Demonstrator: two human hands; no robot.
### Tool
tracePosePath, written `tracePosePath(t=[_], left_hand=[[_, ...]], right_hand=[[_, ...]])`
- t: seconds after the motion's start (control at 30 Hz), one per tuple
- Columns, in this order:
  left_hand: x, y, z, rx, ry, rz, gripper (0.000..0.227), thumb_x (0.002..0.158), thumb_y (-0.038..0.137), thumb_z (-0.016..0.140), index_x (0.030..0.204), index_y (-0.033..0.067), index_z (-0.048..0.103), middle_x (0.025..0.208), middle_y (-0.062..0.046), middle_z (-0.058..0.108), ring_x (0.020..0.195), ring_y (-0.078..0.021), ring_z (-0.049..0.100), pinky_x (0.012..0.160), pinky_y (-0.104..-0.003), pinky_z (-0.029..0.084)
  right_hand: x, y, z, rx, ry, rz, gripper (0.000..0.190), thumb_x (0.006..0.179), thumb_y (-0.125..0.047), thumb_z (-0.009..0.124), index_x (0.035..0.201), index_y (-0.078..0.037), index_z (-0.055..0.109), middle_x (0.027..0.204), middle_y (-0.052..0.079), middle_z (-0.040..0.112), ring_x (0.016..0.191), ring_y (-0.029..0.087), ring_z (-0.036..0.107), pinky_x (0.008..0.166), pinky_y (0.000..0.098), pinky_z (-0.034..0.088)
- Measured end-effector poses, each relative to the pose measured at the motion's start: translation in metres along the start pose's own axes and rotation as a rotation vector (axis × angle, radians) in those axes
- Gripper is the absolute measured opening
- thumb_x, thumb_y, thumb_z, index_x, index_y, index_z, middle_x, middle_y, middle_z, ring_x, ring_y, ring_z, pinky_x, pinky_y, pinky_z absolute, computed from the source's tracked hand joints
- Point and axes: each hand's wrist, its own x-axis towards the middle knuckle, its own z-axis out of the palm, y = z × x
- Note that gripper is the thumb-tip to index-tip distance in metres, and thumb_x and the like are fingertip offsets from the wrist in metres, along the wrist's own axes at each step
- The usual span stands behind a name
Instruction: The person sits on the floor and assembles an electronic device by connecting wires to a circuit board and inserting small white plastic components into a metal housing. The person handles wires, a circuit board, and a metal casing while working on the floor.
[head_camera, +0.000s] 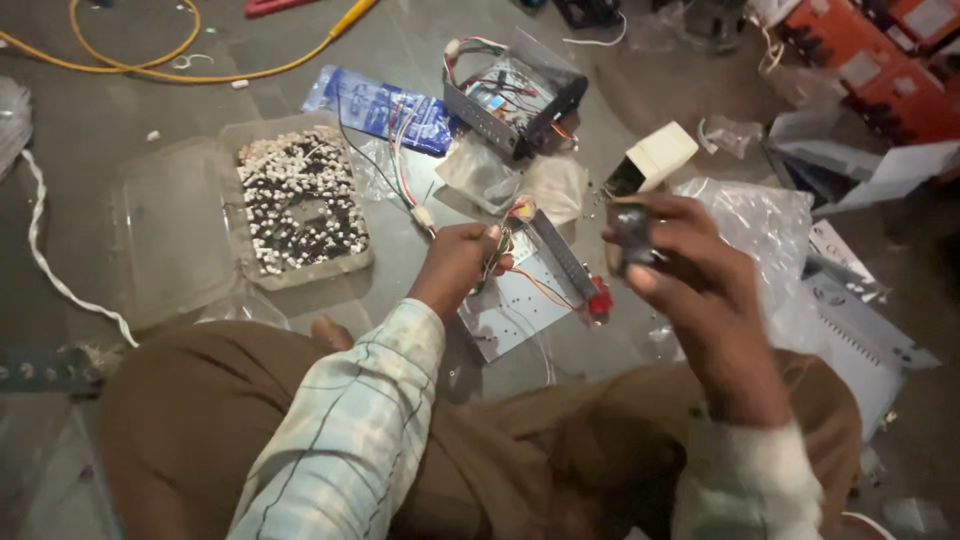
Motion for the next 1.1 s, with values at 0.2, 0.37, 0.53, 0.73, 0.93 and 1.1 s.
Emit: tracePosePath(t=[0.2, 0.37, 0.53, 0.73, 0.93, 1.1], left_hand=[[0.004, 0.000, -0.001, 0.097, 0.000, 0.034, 0.031, 0.097, 0.023, 0.061, 0.091, -0.0033, 0.076, 0.075, -0.005, 0.074, 0.059, -0.0103, 0.054, 0.052, -0.028, 0.039], [0.003, -0.003, 0.001, 0.102, -0.008, 0.010, 0.025, 0.096, 0.024, 0.061, 0.095, 0.0042, 0.076, 0.076, -0.003, 0.075, 0.062, -0.0068, 0.060, 0.057, -0.026, 0.044], [0.000, -0.002, 0.003, 0.094, -0.047, 0.033, 0.029, 0.099, 0.024, 0.060, 0.091, -0.0007, 0.075, 0.076, -0.005, 0.073, 0.065, -0.0071, 0.062, 0.057, -0.028, 0.043], [-0.003, 0.012, 0.005, 0.120, -0.041, -0.022, 0.027, 0.097, 0.024, 0.060, 0.093, 0.0021, 0.075, 0.075, -0.004, 0.073, 0.057, -0.0070, 0.051, 0.052, -0.028, 0.038], [-0.002, 0.020, 0.009, 0.122, -0.029, -0.053, 0.027, 0.096, 0.023, 0.060, 0.090, 0.0019, 0.075, 0.073, -0.004, 0.072, 0.052, -0.0082, 0.047, 0.048, -0.029, 0.036], [0.002, 0.017, 0.009, 0.091, -0.011, -0.087, 0.028, 0.096, 0.022, 0.061, 0.086, -0.0006, 0.075, 0.073, -0.006, 0.074, 0.057, -0.0097, 0.056, 0.053, -0.029, 0.042]], right_hand=[[-0.014, -0.044, 0.019, 0.047, -0.133, -0.182, 0.033, 0.088, -0.008, 0.070, 0.118, 0.004, 0.067, 0.135, 0.013, 0.058, 0.121, 0.024, 0.061, 0.105, 0.0380, 0.050], [-0.017, -0.036, 0.016, 0.061, -0.129, -0.161, 0.033, 0.087, -0.009, 0.069, 0.117, 0.005, 0.067, 0.133, 0.013, 0.058, 0.117, 0.024, 0.061, 0.101, 0.0373, 0.049], [-0.035, -0.039, 0.015, 0.060, -0.117, -0.155, 0.033, 0.087, -0.011, 0.068, 0.116, 0.006, 0.067, 0.130, 0.014, 0.059, 0.113, 0.023, 0.060, 0.098, 0.0366, 0.049], [-0.042, -0.044, 0.022, 0.064, -0.114, -0.129, 0.034, 0.087, -0.012, 0.067, 0.115, 0.007, 0.067, 0.127, 0.014, 0.060, 0.108, 0.023, 0.059, 0.094, 0.0357, 0.048], [-0.044, -0.031, 0.025, 0.068, -0.092, -0.097, 0.035, 0.087, -0.014, 0.066, 0.114, 0.008, 0.067, 0.123, 0.015, 0.060, 0.103, 0.022, 0.058, 0.090, 0.0348, 0.047], [-0.050, -0.025, 0.024, 0.054, -0.070, -0.064, 0.036, 0.087, -0.016, 0.065, 0.113, 0.009, 0.067, 0.120, 0.015, 0.061, 0.099, 0.022, 0.058, 0.086, 0.0341, 0.046]])
